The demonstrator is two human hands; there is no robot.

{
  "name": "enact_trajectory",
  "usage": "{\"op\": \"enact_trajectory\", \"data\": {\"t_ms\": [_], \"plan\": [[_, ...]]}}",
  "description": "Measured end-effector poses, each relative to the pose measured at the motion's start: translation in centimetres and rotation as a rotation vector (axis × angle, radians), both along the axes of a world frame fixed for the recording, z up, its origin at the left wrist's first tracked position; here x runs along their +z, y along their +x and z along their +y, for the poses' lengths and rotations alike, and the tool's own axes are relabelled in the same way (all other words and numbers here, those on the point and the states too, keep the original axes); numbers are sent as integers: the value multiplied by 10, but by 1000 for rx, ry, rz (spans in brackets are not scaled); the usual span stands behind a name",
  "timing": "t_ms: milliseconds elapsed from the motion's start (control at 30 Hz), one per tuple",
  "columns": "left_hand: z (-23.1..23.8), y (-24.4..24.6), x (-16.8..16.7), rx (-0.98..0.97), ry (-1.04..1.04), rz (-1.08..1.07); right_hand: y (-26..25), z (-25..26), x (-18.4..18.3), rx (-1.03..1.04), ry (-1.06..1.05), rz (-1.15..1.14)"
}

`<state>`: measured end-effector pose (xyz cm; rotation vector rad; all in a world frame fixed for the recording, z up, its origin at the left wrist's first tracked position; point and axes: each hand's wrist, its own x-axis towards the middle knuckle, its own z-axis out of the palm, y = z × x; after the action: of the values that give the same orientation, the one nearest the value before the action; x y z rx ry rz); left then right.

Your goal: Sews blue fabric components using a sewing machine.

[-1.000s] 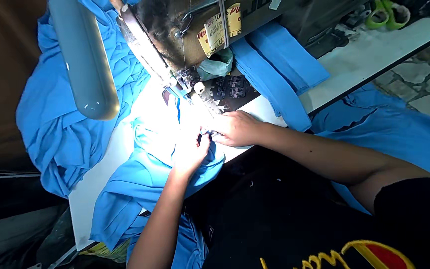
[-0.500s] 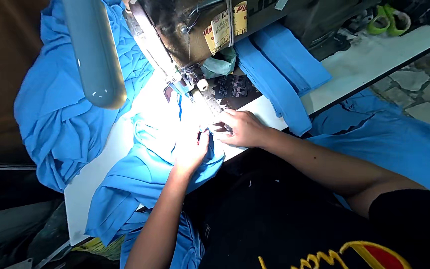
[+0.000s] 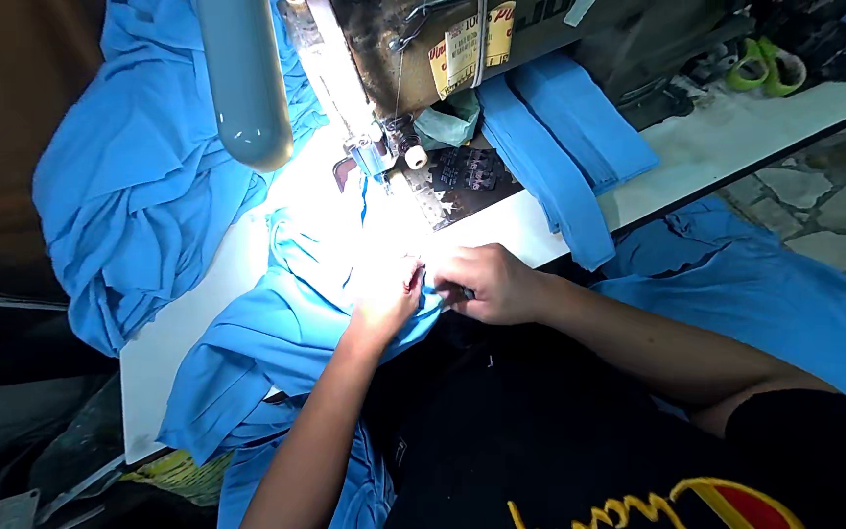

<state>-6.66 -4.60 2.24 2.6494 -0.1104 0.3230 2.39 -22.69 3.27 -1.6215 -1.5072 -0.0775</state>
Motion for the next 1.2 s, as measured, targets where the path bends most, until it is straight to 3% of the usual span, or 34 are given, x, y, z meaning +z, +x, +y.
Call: {"op": "enact_trajectory", "data": {"t_ms": [100,333,433,633,967,1067,1200], "plan": [[2,-1,-7,-1,31,-52,1,-17,1,144,-305,60],[4,0,2,25,52,17,5,-2,-24,-106,-259,-178],[6,5,-4,-21,130,-67,1,-2,-27,-115,-257,-229],[-1,5,-5,69,102,1,-3,-7,-26,-103,-267,-252],[11,-8,-17,-99,175,-148,-2,-22,-6,-20,-307,-181],[11,-8,-18,-106,161,-154,14,-52,21,-160,-169,-124],[12,-8,-19,-95,129,-141,69,-99,49,-644,-72,-244]]}}
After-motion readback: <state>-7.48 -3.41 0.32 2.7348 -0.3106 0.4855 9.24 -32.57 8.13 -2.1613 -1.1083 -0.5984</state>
